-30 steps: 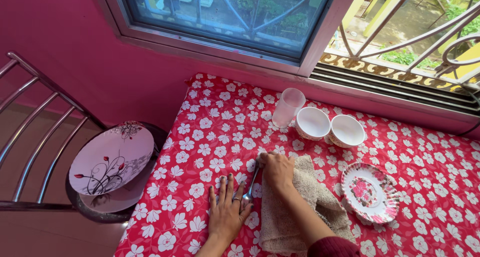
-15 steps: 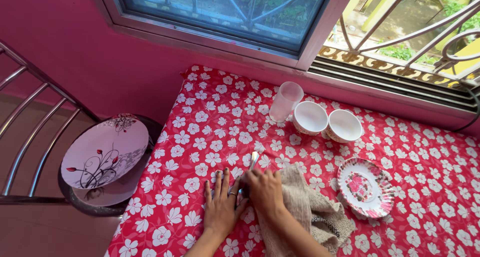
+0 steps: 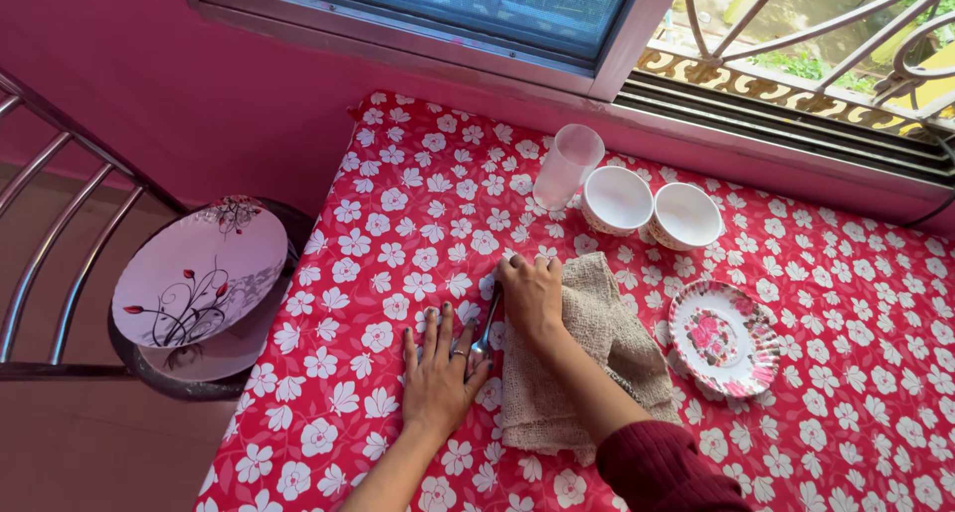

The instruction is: The person wipes a bowl, several plates, and a spoon with a cloth on a table.

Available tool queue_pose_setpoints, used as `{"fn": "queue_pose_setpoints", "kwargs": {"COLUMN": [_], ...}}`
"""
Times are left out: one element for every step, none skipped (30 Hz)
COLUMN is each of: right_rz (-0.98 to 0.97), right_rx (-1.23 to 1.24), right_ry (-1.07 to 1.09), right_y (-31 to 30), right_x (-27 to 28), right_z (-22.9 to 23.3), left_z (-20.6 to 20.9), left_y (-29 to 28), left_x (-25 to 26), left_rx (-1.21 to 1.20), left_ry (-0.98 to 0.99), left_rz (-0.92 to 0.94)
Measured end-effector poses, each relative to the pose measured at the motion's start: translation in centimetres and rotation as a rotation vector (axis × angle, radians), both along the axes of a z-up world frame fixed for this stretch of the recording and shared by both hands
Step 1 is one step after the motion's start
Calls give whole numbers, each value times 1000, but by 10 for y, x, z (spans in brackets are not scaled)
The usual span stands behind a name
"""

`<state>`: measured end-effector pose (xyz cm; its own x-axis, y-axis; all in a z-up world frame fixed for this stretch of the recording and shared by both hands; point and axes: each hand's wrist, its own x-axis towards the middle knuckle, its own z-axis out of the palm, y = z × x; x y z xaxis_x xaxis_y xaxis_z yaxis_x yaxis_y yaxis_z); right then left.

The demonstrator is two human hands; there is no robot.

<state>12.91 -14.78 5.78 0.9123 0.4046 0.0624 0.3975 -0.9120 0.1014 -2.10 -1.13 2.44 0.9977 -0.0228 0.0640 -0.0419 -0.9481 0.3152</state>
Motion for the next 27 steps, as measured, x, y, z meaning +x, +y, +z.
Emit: {"fn": "queue_pose_setpoints", "kwargs": {"right_rz": [0, 80, 161, 160, 177, 194, 191, 177, 162, 157, 141, 125, 124, 93, 63, 63, 86, 109, 108, 107, 108, 109, 89, 70, 74, 90, 105], "right_rx": [-1, 5, 11, 8, 26, 44, 41, 99, 161, 161, 281, 401, 402, 481, 562, 564, 585, 605, 607, 643, 679, 681, 675, 669, 671, 675, 677], "right_ry": [-2, -92, -182, -184, -152, -120, -124, -35, 50, 42, 25, 8, 1, 3, 8, 4, -17, -37, -43, -55, -68, -76, -60, -45, -51, -58, -62], "right_y": [-2, -4, -7, -8, -9, -10, -9, -10, -10, -13, -15, -17, -19, -22, -24, -27, -30, -32, -34, -36, -37, -38, -38, -39, -39, -40, -40], "right_x": [-5, -15, -23, -28, -38, -48, -56, -65, -72, -78, -84, -91, -96, -101, -105, -106, -107, -108, -108, -110, -111, -113, -113, -113, -114, -114, -116], "right_z": [-3, -6, -7, -6, -6, -4, 0, 5, 10, 17, 22, 27, 30, 33, 34, 35, 35, 34, 33, 31, 29, 28, 27, 27, 27, 27, 26], "left_z": [1, 2, 2, 1, -1, -3, -5, -6, -6, -6, -6, -5, -4, -2, 0, 2, 4, 7, 11, 14, 18, 20, 21, 21, 20, 18, 16], "left_y": [0, 0, -1, 0, 1, 0, 0, 0, 0, 1, 2, 2, 1, 2, 2, 2, 0, -1, -1, 0, 1, 2, 4, 6, 6, 6, 5], "left_x": [0, -1, -1, 1, 1, 0, -1, -2, -1, -1, -2, -3, -4, -4, -6, -4, -2, -1, -1, -2, -2, -1, -1, 0, 0, 2, 4], "left_rx": [-1, 4, 8, 5, 7, 9, 7, 14, 25, 26, -13, -52, -50, -119, -186, -184, -230, -277, -275, -486, -694, -692, -693, -693, -691, -629, -568], "left_ry": [-2, 0, 2, 0, -56, -112, -116, -101, -90, -97, -133, -168, -175, -119, -60, -64, -156, -249, -254, -97, 63, 56, 52, 49, 41, 43, 48], "left_rz": [0, 4, 8, 7, 4, 1, -3, 4, 8, 2, 4, 5, 3, 27, 53, 51, 75, 99, 95, 170, 241, 237, 213, 189, 188, 161, 135]}}
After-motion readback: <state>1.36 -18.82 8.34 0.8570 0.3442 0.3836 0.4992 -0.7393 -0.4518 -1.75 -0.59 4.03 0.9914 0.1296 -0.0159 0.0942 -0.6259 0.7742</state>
